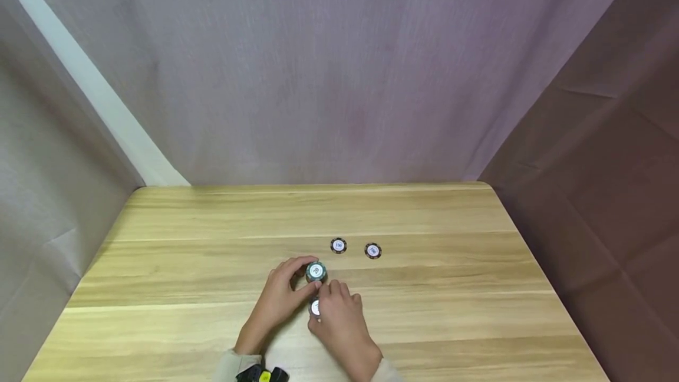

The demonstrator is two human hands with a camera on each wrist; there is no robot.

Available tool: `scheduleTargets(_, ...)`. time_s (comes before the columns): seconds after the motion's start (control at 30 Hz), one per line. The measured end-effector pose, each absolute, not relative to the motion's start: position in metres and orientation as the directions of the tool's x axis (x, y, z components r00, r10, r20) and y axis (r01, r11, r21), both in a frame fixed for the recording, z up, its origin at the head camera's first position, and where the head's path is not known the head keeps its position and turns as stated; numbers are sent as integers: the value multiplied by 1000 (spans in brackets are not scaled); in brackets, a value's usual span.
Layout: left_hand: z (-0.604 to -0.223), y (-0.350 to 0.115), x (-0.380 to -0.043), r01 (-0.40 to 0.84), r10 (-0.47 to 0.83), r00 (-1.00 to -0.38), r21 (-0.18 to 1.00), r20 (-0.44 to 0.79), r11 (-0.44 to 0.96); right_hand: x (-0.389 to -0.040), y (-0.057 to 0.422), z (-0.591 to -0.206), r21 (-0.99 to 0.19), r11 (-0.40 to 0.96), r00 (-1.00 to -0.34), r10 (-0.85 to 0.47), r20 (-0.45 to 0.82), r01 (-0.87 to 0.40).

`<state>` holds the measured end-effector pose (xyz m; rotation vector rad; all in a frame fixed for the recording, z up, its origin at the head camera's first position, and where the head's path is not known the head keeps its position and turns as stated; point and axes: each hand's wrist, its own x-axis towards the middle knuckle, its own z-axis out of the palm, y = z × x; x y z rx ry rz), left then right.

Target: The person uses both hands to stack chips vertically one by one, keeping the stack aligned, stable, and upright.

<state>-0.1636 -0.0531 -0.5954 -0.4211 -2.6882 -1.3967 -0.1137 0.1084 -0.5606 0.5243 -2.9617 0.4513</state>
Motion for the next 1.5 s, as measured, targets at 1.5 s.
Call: scheduleTargets(1.5, -596, -51, -165, 274, 192, -961, 777, 199, 566, -160, 114, -546, -323, 885, -930, -257, 262, -336)
